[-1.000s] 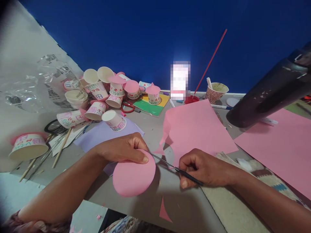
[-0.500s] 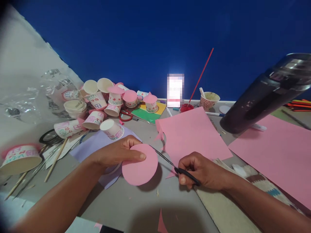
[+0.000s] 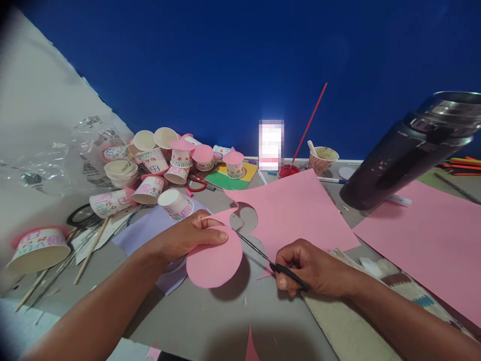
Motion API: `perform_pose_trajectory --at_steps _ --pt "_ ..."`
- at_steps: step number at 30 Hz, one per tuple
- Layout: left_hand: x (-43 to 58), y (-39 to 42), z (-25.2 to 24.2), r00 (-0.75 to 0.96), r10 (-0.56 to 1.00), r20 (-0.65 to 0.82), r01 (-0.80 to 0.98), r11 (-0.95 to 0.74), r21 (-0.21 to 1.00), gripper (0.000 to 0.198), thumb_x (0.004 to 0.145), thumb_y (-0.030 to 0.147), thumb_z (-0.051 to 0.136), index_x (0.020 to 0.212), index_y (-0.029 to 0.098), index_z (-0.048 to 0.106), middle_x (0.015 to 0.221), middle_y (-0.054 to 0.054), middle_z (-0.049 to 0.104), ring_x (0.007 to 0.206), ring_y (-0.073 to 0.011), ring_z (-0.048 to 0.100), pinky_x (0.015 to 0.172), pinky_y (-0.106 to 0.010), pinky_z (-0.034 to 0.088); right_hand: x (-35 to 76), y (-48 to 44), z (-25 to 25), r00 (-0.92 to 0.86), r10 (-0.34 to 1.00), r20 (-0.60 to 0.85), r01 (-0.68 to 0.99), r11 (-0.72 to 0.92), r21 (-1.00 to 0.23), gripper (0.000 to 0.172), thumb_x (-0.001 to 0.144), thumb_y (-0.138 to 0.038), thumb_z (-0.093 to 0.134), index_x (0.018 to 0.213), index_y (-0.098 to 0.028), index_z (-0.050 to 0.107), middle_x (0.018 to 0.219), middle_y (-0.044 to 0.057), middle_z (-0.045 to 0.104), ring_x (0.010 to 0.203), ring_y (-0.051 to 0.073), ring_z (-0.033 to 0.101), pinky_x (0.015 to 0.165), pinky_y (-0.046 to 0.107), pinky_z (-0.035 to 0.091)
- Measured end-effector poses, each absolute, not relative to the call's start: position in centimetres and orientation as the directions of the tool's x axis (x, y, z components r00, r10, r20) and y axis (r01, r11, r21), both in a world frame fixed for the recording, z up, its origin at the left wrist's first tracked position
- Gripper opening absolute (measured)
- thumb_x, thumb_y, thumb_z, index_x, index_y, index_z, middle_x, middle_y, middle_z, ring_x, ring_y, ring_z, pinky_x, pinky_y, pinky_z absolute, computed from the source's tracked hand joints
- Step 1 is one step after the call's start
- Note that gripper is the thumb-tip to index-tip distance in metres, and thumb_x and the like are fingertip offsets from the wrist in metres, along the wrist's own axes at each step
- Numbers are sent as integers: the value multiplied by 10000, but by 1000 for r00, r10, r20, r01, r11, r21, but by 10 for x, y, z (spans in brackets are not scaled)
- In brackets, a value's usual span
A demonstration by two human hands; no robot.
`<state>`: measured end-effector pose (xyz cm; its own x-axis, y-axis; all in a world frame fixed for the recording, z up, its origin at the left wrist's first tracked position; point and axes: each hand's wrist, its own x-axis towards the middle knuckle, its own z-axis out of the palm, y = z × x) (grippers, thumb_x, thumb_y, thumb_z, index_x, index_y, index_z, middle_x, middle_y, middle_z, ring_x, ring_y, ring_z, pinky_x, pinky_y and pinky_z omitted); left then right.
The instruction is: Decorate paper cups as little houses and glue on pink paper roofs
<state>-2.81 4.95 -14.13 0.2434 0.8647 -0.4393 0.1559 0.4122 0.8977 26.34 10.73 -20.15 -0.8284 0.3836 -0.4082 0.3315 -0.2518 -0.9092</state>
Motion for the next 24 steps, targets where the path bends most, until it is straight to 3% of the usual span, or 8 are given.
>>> perform_pose_trajectory --at_steps 10,16,20,24 --pt "-26 50 -139 238 854 -463 219 417 882 444 781 393 731 541 191 416 543 45 421 501 -87 402 474 -231 241 264 109 -201 -838 384 -387 337 -193 -921 531 749 -632 815 661 -169 572 571 -15 578 551 98 455 544 228 309" --pt "-26 50 -138 300 831 -468 215 419 882 377 810 402 708 560 157 568 554 3 517 507 -106 474 467 -233 270 265 108 -203 -839 367 -402 331 -242 -912 541 746 -640 821 674 -166 571 584 -13 576 556 96 451 540 224 306" --pt "-26 50 -139 304 826 -474 197 433 880 288 820 383 702 674 135 688 599 -10 568 541 -117 517 474 -224 299 265 108 -202 -846 363 -390 314 -251 -915 575 719 -680 825 682 -162 577 590 -12 568 555 94 437 528 227 290" --pt "-25 50 -138 331 817 -472 169 441 882 254 827 361 702 708 136 715 631 -16 598 560 -114 535 484 -215 326 265 108 -199 -848 357 -391 320 -241 -916 559 726 -665 825 699 -157 594 591 -18 555 557 93 432 526 224 298"
